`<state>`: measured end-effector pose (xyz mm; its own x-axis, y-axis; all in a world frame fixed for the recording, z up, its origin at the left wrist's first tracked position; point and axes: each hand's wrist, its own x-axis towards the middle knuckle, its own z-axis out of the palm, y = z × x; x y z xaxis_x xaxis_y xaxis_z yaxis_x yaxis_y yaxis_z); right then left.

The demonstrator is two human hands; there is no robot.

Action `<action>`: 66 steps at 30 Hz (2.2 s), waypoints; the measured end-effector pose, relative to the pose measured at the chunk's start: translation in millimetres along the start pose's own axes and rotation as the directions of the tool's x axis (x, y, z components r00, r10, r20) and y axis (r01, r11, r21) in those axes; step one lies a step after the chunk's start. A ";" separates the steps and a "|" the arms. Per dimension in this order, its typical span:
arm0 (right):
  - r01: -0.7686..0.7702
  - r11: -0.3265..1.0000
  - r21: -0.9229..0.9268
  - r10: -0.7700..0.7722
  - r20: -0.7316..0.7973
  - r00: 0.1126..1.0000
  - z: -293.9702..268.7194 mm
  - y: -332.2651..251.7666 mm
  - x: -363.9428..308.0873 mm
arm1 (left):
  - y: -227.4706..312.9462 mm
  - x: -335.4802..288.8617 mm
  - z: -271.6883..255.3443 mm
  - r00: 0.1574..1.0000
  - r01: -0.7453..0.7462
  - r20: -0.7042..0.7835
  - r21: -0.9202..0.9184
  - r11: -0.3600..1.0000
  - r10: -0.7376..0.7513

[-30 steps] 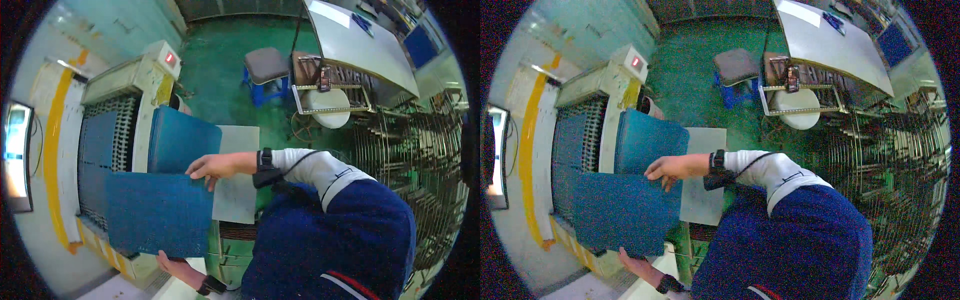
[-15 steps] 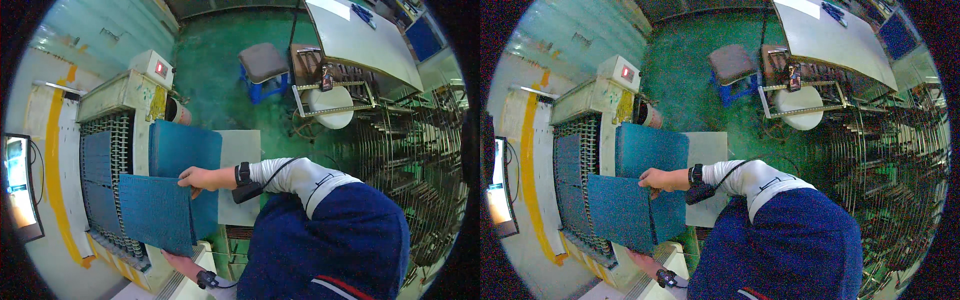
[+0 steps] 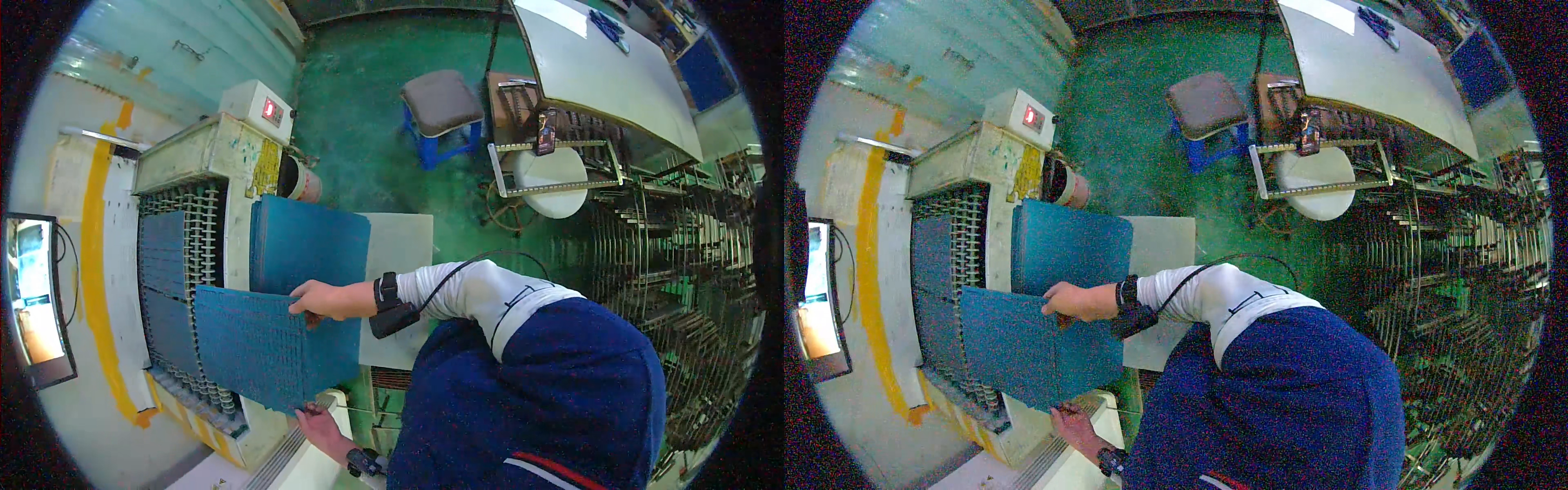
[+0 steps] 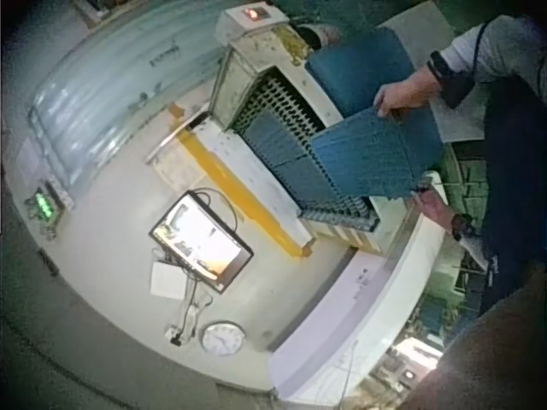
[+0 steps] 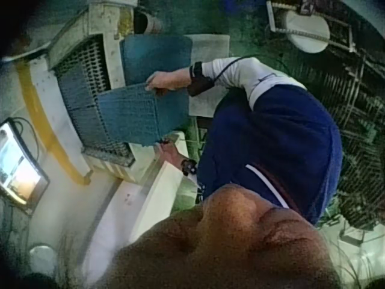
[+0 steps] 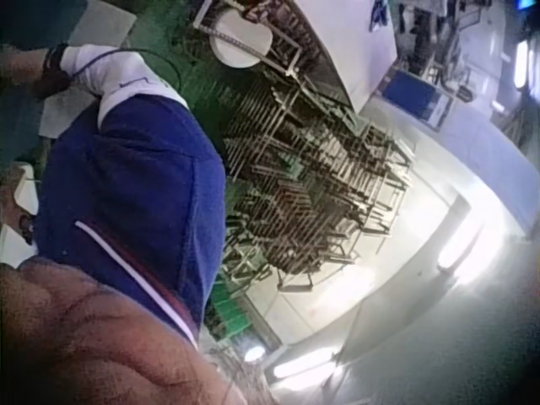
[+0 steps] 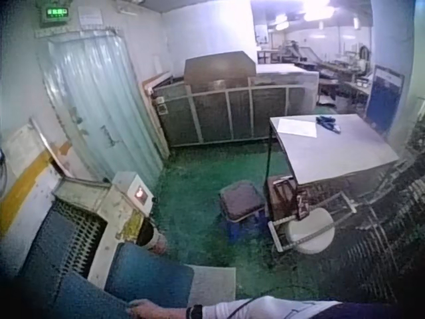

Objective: The recorder moves PCB panels from storage racks into a processing machine and organizes metal drying racks.

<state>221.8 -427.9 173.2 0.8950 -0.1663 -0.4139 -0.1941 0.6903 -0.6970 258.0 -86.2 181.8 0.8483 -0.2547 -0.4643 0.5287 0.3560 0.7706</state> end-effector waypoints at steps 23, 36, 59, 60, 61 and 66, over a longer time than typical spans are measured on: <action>0.242 0.886 0.396 -0.229 -0.081 0.970 -52.0 -71.1 40.0 | -2.9 16.0 -23.5 0.990 -0.127 0.039 -0.158 0.979 0.135; 0.086 0.944 0.318 -0.094 0.010 0.996 -33.2 -62.2 59.0 | 8.9 21.0 -2.8 0.984 -0.178 -0.044 -0.293 0.939 0.173; 0.159 0.952 0.260 -0.164 -0.003 0.987 -22.2 -93.8 106.8 | 29.5 65.4 22.2 0.981 -0.191 -0.066 -0.231 0.954 0.180; 0.143 0.957 0.252 -0.136 -0.043 0.990 -22.5 -95.0 110.5 | 29.7 67.0 22.3 0.981 -0.190 -0.079 -0.247 0.950 0.176; 0.126 0.961 0.244 -0.109 -0.082 0.991 -23.0 -95.7 113.4 | 30.6 68.4 22.4 0.981 -0.191 -0.080 -0.247 0.950 0.177; 0.112 0.965 0.238 -0.096 -0.078 0.992 -24.6 -97.0 118.3 | 33.1 74.1 21.4 0.982 -0.181 -0.085 -0.210 0.961 0.166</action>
<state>336.7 -531.8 177.4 0.8752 -0.2866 -0.3898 0.0088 0.8150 -0.5794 337.7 -112.5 182.3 0.9239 -0.1150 -0.3651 0.3613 0.5769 0.7326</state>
